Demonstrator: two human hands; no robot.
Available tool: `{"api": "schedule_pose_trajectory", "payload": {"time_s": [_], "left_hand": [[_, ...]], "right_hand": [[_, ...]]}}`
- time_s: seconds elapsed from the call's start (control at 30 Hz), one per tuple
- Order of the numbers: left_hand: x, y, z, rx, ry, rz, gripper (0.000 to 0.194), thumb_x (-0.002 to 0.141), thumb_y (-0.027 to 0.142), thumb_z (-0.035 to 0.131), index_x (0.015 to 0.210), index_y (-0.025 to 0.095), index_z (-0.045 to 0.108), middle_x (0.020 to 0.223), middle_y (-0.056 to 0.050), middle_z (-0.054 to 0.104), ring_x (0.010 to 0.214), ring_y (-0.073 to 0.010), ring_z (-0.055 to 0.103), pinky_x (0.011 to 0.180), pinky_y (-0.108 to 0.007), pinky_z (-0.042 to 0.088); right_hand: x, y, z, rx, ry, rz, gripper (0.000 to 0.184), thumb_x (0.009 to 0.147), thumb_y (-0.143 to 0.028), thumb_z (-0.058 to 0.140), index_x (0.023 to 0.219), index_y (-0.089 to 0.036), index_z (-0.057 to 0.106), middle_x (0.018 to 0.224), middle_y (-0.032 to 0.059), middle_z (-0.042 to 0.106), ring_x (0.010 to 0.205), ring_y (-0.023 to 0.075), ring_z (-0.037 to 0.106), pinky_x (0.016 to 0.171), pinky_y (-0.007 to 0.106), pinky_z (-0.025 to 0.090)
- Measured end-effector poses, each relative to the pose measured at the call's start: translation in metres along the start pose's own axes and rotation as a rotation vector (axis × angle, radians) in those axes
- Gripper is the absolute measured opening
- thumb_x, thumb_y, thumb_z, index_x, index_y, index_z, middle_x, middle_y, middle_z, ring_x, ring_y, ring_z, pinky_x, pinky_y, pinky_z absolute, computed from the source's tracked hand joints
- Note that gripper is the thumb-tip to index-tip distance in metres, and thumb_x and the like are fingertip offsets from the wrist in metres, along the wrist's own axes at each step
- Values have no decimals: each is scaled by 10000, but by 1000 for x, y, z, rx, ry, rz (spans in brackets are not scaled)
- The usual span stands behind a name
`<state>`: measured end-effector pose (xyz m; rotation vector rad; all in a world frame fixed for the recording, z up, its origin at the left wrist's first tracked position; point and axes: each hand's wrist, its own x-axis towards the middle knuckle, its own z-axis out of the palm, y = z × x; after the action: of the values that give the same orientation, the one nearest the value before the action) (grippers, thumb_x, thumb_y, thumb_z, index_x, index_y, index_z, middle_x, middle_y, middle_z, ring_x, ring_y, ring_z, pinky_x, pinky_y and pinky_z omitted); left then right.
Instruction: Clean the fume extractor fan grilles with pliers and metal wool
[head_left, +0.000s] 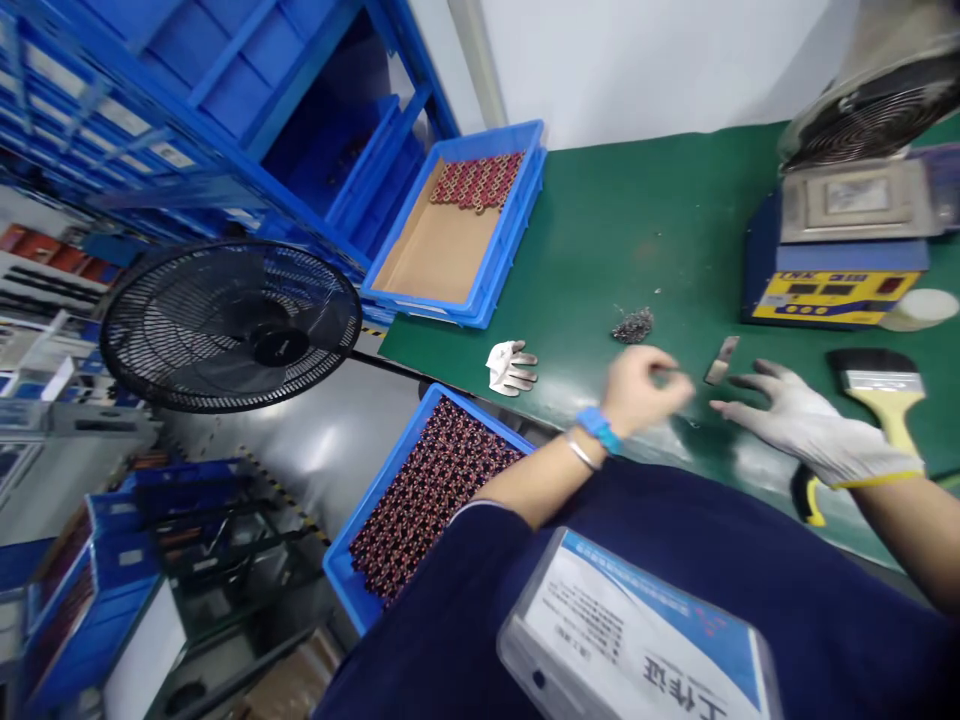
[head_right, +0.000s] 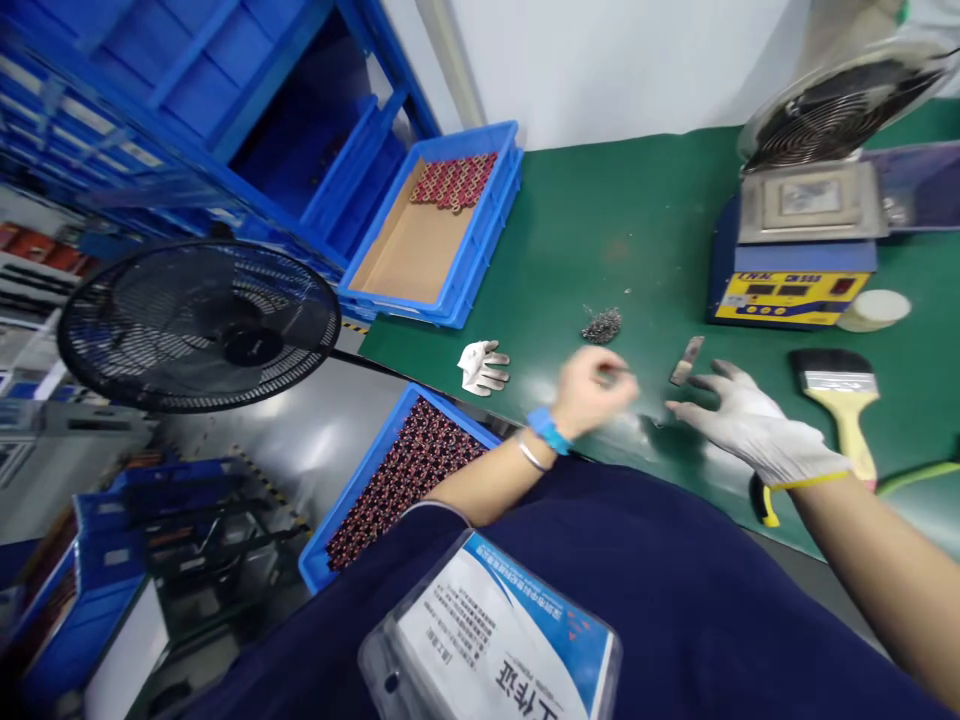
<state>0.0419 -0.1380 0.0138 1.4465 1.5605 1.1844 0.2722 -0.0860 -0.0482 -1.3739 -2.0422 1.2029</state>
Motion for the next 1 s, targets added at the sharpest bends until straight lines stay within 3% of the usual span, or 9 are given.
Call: {"api": "schedule_pose_trajectory", "payload": {"time_s": [0.07,0.1,0.2,0.3,0.5,0.63,0.8,0.9,1.0], "left_hand": [[4,-32,-69,319,453,-231,183,766,206,691,915,149,600,1064,-121,641,1059,-195,562,974,-330,439],[6,-45,-102,430,561,-384,172,787,211,675,932,156,600,1115,-127,633,1136,-210,539,1013,-346,416],[15,-73,-175,456,499,-683,149,716,221,731,748,164,598,845,-96,657,1076,-266,586,926,-370,451],[22,-75,-194,410,359,-748,301,673,254,748,520,177,501,492,-18,498,789,-247,634,763,-351,484],[17,-43,-130,101,163,-462,214,759,349,616,637,180,566,567,23,601,581,-138,589,587,-262,482],[12,-24,-61,-295,-243,-330,214,723,353,690,734,155,609,649,-1,639,590,-116,593,596,-231,492],[18,-14,-18,-256,-357,-441,329,684,390,696,603,174,462,584,15,528,583,-133,586,570,-260,510],[12,-4,-13,-4,-308,-87,183,713,295,671,652,161,562,672,-18,570,604,-108,537,571,-230,459],[-7,12,-2,-1,-579,118,162,799,290,617,866,165,696,935,-81,680,610,-93,546,560,-232,447]], "right_hand": [[-6,8,-3,-235,76,199,628,855,-506,664,1271,-36,630,1445,238,399,1377,272,367,1152,294,264],[-7,9,-1,-304,69,257,619,884,-509,624,1319,-68,610,1454,218,400,1378,291,363,1153,326,268],[-2,-5,17,-248,-8,219,636,891,-534,579,1340,-84,584,1421,211,444,1349,328,396,1158,402,291],[2,-36,40,-160,-8,140,672,829,-578,605,1297,-96,594,1402,202,466,1340,354,408,1171,473,302],[3,-115,59,6,1,67,543,902,-570,545,1309,-212,590,1206,67,635,1037,195,646,913,298,569],[-5,-151,53,-72,105,59,370,971,-457,493,1267,-276,621,1052,10,688,875,148,677,747,233,576],[-38,-125,32,-232,299,254,302,981,-263,382,1050,-209,670,997,35,678,920,188,646,823,289,516],[-63,-98,31,-279,337,398,292,974,-320,425,970,-155,666,903,80,658,826,227,625,737,311,469],[-86,-93,36,-411,415,372,336,1003,-347,386,1101,-172,655,997,88,652,843,207,616,719,288,433]]}}
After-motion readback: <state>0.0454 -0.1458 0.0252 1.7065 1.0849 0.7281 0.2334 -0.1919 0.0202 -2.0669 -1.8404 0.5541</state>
